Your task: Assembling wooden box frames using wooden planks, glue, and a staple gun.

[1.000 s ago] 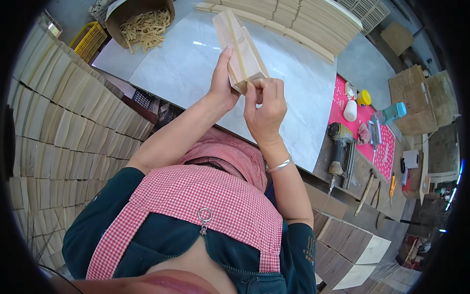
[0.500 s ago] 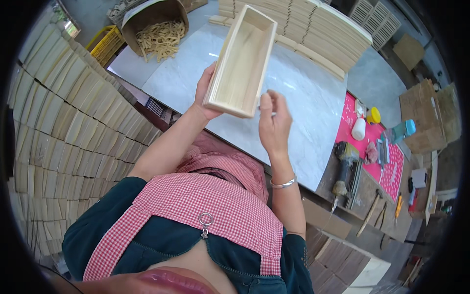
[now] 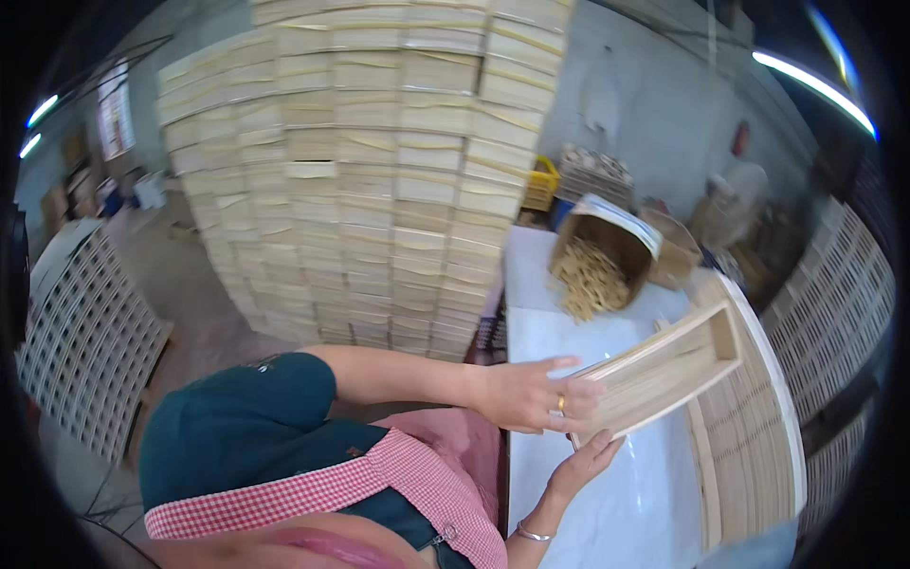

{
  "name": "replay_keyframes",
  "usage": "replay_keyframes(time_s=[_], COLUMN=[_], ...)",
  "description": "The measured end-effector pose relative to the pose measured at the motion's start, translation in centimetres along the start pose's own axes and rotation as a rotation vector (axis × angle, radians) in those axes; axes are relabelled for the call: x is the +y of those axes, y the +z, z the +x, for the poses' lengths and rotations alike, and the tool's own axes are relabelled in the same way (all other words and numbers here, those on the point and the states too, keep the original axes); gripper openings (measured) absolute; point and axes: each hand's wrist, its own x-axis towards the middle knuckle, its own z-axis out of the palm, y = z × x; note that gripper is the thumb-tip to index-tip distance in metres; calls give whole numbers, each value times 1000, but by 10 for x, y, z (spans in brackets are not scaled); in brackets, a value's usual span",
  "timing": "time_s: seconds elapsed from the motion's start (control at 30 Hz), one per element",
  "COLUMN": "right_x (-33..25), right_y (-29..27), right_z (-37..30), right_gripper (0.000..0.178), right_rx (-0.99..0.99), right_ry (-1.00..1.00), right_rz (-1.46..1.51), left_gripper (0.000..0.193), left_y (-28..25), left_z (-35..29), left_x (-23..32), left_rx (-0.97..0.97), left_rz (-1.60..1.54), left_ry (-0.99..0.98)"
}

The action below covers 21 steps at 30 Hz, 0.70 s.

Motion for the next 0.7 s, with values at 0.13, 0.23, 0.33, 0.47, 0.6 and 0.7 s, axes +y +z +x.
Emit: replay_keyframes(time_s=[0.13,0.23,0.33,0.47,0.6,0.7], right_x=[-43,-58,-57,-41,-24,-20], right_y=[35,42,42,36,30,26], right_z=[9,2,-4,-16,-37,-42], right_gripper=[57,57,58,57,56,56], right_rx=[-122,-207,-295,-332,-363,-391], right_ry=[-279,-489,-314,-113,40,68], right_rz=[65,64,45,10,-18,-38], left_gripper=[19,19,41,51,54,54], left_y=[-42,-129,-209,-312,-351,-331], left_z=[8,32,60,118,139,115], left_x=[-7,-30,-58,-77,-105,-73], left_rx=[9,117,185,197,11,18], left_rz=[237,334,819,747,1000,1220], left_ry=[90,-5,62,-568,-954,-946])
